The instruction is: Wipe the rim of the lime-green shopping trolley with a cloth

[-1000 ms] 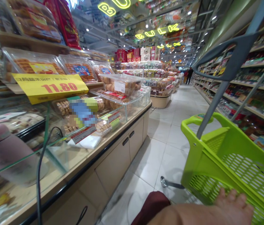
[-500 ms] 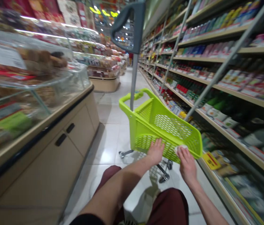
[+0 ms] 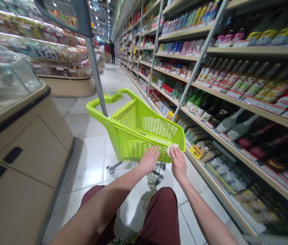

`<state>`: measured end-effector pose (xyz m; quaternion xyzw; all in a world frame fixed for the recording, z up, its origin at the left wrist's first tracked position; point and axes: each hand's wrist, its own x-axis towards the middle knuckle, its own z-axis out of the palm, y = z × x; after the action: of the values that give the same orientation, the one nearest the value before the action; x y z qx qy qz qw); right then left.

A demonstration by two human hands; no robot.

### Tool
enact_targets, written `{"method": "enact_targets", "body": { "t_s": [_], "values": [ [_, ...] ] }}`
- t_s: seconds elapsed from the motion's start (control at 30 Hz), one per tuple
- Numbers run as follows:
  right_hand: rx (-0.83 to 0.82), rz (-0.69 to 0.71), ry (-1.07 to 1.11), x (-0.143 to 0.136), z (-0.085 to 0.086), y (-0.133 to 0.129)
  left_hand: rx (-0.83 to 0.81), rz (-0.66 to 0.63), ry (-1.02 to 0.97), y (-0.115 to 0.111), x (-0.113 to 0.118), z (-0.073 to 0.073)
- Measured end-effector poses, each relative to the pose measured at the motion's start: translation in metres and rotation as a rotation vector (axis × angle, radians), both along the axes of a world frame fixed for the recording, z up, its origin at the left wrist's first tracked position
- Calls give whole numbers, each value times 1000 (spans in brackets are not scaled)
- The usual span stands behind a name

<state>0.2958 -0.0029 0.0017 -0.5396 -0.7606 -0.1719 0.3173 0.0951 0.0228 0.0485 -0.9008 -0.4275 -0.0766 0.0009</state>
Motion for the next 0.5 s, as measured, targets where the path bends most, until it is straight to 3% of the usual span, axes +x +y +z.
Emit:
{"method": "enact_targets", "body": {
  "t_s": [0.17,0.23,0.43,0.5],
  "values": [
    [-217,25,-47,2,-42,-15,8,-103,2,-11,14,-1],
    [-267,33,-55,2,-47,-23,3,-143,3,-14,18,2],
    [5,-111,-33,18,-6,-19,-11,-176,-6,-13,15,11],
    [27,-122,-47,20,-6,-19,-5,-152,-6,-16,9,12]
  ]
}}
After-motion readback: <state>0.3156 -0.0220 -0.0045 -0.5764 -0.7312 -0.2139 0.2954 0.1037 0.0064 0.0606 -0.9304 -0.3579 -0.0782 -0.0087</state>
